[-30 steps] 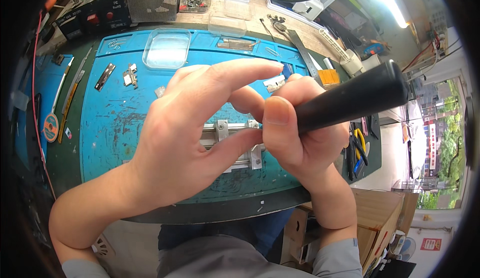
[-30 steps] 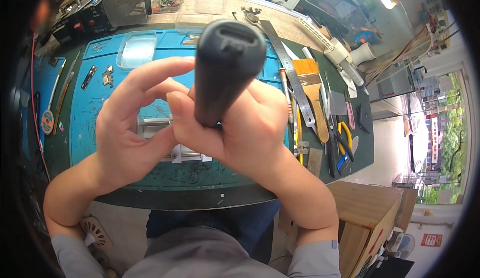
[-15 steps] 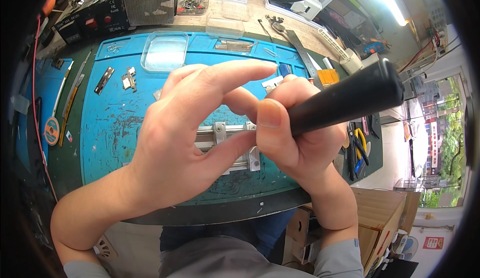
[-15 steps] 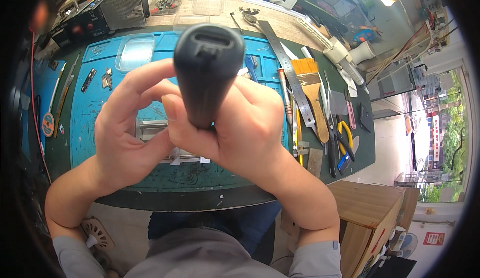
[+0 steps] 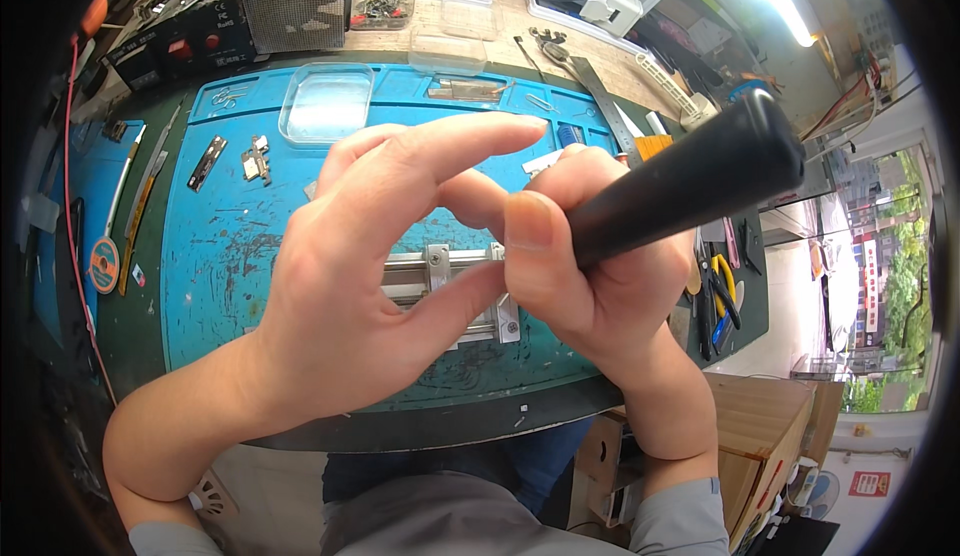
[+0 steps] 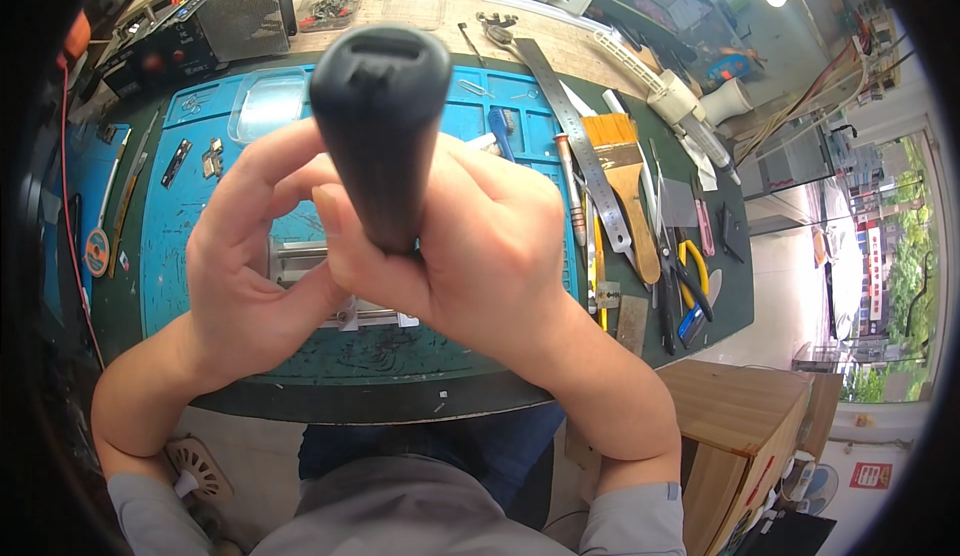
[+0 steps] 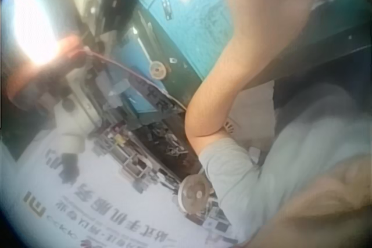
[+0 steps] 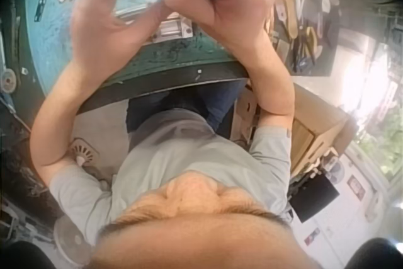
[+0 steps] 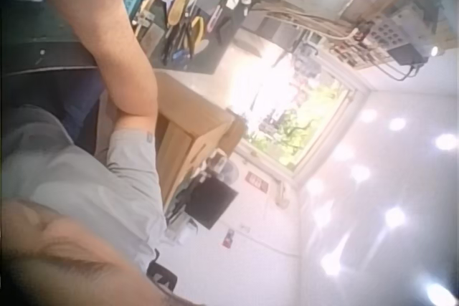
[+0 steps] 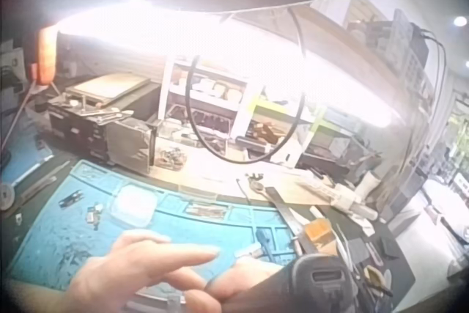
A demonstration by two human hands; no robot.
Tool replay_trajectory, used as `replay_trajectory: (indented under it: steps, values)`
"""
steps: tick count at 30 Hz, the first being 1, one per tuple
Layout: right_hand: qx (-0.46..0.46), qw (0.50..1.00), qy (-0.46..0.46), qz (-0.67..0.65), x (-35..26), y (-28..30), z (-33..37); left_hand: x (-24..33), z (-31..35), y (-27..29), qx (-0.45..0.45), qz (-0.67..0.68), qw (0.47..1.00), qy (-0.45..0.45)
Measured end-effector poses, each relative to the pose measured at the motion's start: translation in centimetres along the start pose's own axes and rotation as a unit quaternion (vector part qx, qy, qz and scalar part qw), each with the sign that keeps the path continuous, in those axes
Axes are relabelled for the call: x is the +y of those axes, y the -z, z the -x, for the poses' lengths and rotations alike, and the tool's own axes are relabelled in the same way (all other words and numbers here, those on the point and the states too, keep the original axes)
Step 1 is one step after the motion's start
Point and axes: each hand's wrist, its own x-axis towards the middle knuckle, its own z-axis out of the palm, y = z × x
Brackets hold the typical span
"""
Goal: The person uses a rotary tool to grind a small metal component, then switches to a screwdriver to tighten screws on a white mechanical assembly. They also use a brush to clean debris from the work area.
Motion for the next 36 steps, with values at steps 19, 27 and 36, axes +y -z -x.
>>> replay_trajectory:
  steps: [19,27,36]
  values:
    - [-0.031,0.999,-0.025,-0.027,-1.0,0.5,-0.3,0.1,-0.1,0.4,-0.027,-0.01,0.999,-0.015]
    - [-0.032,0.999,-0.026,-0.021,-1.1,0.6,-0.4,0.1,0.0,0.2,-0.019,-0.014,1.0,-0.014]
    - [-0.038,0.998,-0.035,-0.023,-1.3,0.7,-0.3,0.3,-0.1,0.3,-0.021,-0.03,0.999,-0.013]
